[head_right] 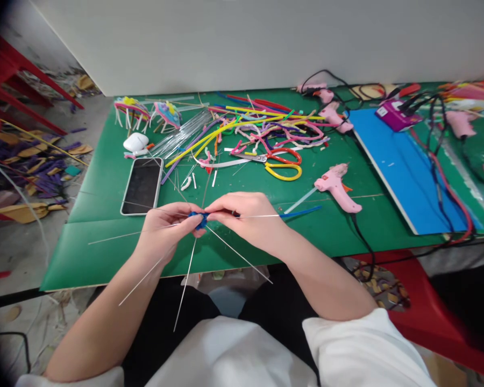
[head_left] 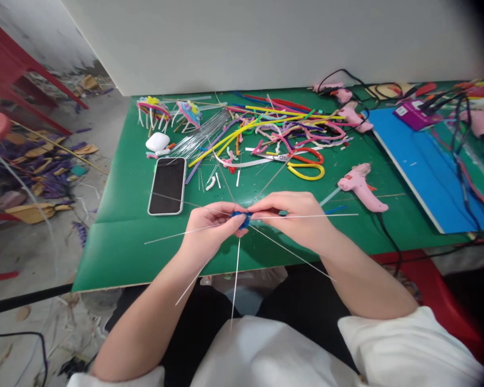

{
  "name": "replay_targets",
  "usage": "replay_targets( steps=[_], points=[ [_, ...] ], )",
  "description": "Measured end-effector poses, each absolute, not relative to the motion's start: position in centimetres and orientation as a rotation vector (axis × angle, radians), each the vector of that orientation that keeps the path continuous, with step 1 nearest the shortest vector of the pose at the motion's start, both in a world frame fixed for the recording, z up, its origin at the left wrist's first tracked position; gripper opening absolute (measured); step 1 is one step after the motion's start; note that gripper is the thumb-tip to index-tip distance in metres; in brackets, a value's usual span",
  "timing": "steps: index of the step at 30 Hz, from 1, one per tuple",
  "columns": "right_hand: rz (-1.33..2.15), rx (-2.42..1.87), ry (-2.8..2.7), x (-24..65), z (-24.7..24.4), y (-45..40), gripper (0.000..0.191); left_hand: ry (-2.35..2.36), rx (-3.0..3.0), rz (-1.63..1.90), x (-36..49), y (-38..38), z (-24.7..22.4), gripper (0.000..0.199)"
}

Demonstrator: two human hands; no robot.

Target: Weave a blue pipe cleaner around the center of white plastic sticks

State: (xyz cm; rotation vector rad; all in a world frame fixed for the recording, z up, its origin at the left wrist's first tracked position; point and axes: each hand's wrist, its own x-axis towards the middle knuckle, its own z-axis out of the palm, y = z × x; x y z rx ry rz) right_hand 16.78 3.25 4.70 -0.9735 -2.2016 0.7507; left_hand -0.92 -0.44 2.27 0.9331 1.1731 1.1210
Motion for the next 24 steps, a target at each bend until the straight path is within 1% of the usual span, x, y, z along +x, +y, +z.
replay_targets(
  steps=[3,9,15,20,24],
  points=[
    [0.702,-0.956,-2.231,16.8,4.6,3.3,0.009,1.172,0.945,1.110,-1.1,-0.3,2.2,0.018],
    [0.678,-0.953,-2.228,16.9,4.6,3.2,0.011,1.081,0.924,1.065,-1.5,-0.1,2.3,0.028],
    [0.587,-0.949,-2.239,16.9,4.5,3.0,0.010,1.114,0.916,1.087,-1.3,-0.2,2.4,0.026],
    [0.409,-0.815,-2.261,17.0,3.7,3.2,0.014,1.154,0.893,1.105,-1.2,-0.2,2.3,0.025],
    [0.373,-0.768,-2.283,17.0,3.4,3.3,0.014,1.151,0.895,1.119,-1.2,-0.2,2.1,0.020]
  ],
)
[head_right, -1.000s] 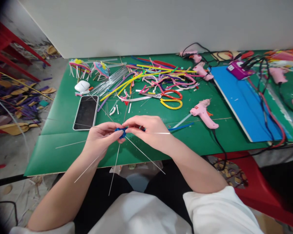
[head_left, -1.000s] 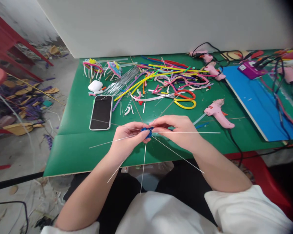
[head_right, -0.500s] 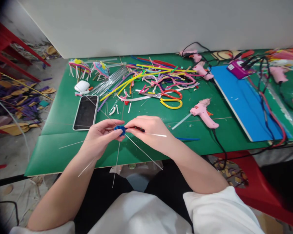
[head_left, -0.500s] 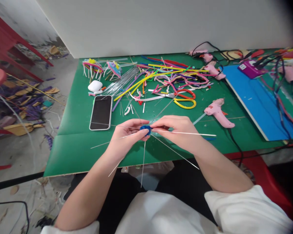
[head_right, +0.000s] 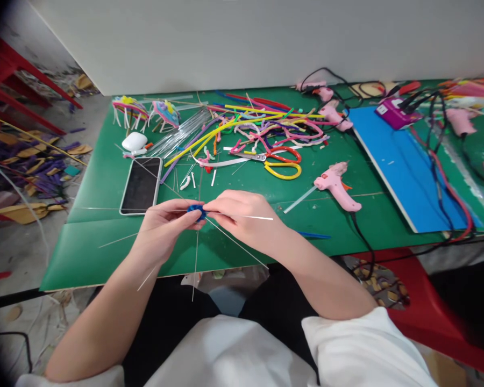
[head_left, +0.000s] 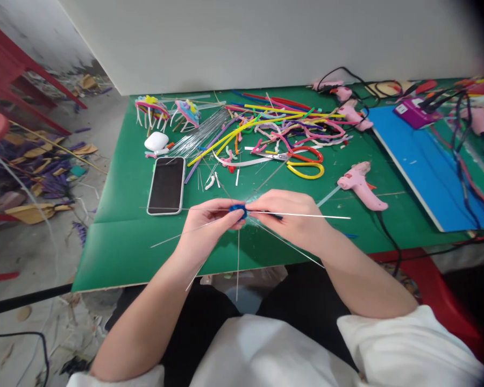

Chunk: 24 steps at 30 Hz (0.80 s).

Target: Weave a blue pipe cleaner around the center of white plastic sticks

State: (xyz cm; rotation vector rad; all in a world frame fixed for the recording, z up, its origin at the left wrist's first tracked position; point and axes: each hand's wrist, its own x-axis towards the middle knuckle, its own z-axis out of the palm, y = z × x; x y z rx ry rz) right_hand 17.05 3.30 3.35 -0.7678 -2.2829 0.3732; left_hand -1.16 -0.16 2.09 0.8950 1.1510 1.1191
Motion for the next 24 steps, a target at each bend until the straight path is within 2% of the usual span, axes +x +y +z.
replay_targets(
  steps=[7,10,15,21,24],
  points=[
    [0.497,-0.834,-2.311,17.3,3.3,3.3,0.020,1.208,0.908,1.176,-1.2,-0.2,2.2,0.018],
    [0.550,-0.933,-2.355,17.9,4.2,3.6,0.018,1.218,0.911,1.188,-1.4,-0.1,2.2,0.024],
    [0.584,-0.973,-2.518,19.3,7.8,5.3,0.016,1.210,0.929,1.172,-1.6,0.0,2.1,0.021],
    [1.033,-0.765,-2.969,19.3,12.0,8.3,0.022,1.190,0.922,1.096,-1.3,-0.1,2.4,0.017],
    [1.041,-0.786,-3.048,18.6,12.9,8.7,0.023,1.172,0.927,1.098,-1.4,-0.2,2.5,0.018]
  ],
)
